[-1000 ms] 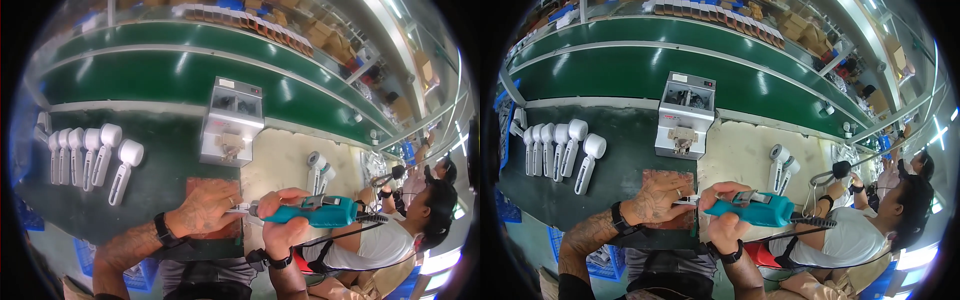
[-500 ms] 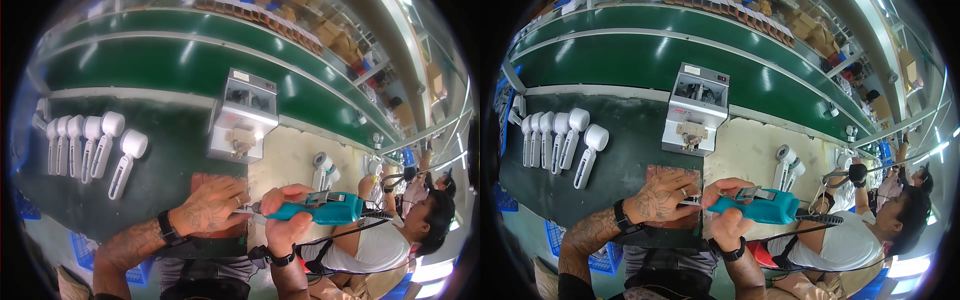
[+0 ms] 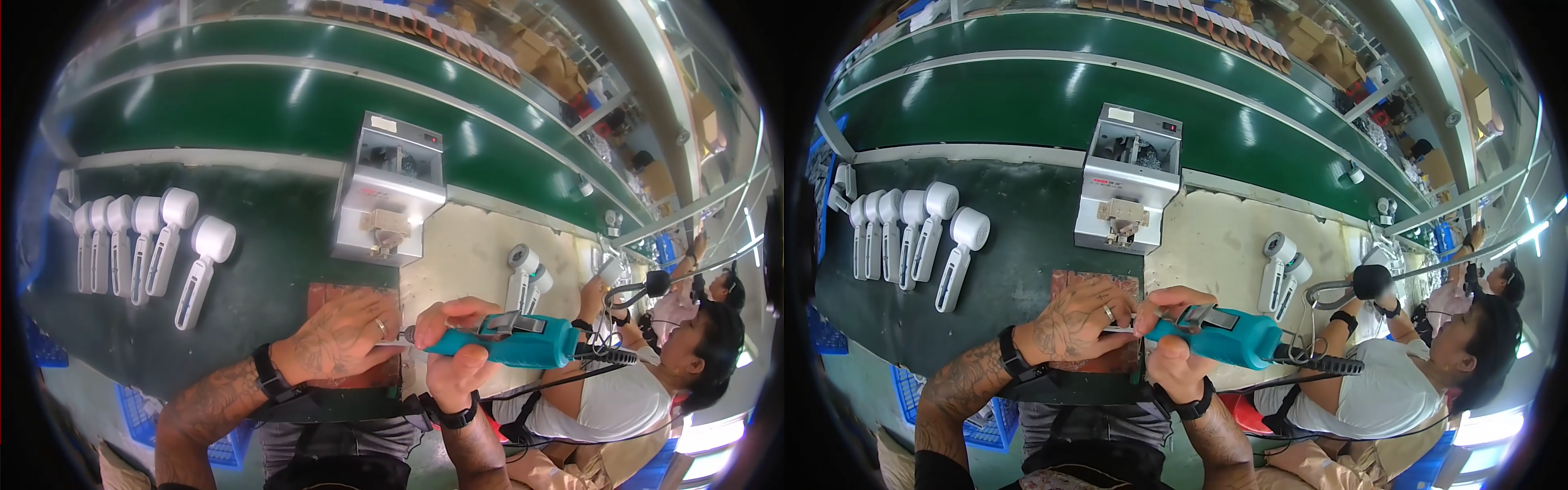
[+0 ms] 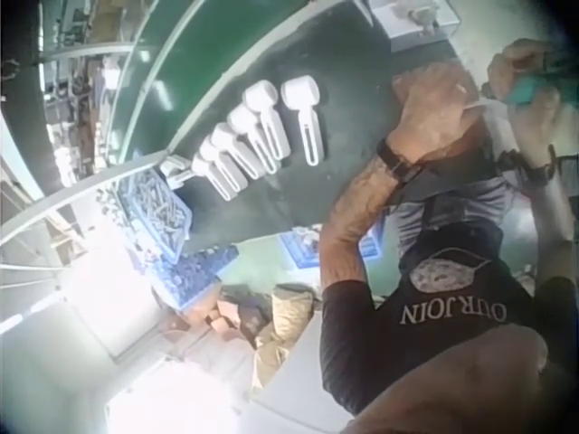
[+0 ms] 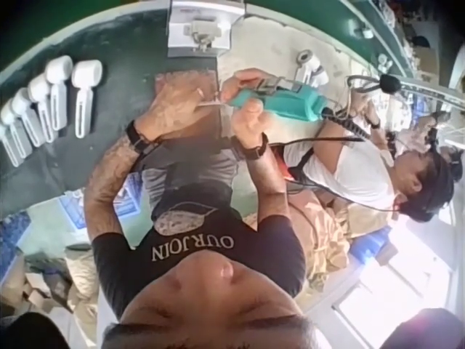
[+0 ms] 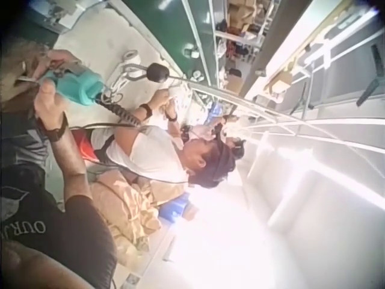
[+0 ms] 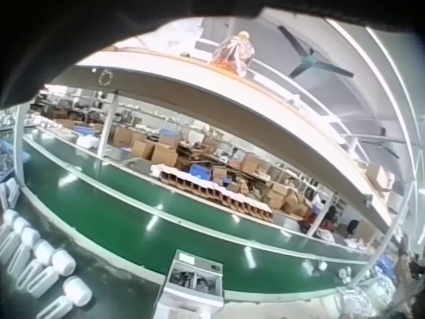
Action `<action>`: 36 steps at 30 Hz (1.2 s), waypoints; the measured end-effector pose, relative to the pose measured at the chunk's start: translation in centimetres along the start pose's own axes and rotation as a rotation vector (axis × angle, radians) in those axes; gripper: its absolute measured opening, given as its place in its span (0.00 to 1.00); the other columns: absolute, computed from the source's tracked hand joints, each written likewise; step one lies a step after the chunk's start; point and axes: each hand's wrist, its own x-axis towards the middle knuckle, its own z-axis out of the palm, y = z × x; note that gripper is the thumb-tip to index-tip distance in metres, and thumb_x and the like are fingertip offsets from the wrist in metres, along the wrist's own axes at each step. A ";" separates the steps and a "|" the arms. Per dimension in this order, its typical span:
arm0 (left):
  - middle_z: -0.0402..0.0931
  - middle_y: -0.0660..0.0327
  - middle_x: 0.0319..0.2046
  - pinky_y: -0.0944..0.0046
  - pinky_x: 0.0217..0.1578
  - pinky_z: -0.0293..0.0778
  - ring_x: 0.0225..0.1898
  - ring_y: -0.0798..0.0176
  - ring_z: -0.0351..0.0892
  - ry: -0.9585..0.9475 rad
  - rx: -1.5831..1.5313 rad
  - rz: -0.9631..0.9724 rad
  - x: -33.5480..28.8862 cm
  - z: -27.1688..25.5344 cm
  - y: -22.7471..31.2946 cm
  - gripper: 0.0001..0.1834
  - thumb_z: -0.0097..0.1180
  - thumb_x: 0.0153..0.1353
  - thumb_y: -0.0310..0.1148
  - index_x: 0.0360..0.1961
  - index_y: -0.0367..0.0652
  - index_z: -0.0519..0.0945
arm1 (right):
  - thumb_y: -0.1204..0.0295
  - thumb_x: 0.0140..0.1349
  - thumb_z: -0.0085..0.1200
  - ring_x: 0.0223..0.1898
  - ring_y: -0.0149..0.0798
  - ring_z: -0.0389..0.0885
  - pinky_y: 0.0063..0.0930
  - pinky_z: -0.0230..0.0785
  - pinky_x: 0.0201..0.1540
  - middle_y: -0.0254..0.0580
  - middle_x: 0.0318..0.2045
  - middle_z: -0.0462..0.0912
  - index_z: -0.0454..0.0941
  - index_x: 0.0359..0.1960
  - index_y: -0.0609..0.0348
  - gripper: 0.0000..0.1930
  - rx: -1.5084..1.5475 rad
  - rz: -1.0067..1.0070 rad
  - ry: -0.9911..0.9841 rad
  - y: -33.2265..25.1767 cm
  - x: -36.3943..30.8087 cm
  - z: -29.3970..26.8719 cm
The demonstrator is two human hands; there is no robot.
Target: The person picks up a fan from a bin, places it on a work surface, and drives a screw into it using a power screwdriver. They then set the fan aside and repeat the process for several other fans.
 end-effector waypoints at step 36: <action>0.78 0.64 0.40 0.57 0.49 0.71 0.44 0.58 0.76 0.023 0.102 -0.112 -0.4 -1.9 -1.6 0.18 0.70 0.54 0.41 0.45 0.48 0.83 | 0.52 0.74 0.48 0.26 0.31 0.76 0.25 0.67 0.27 0.38 0.24 0.78 0.73 0.44 0.62 0.21 -0.127 -0.034 -0.110 5.2 9.6 3.7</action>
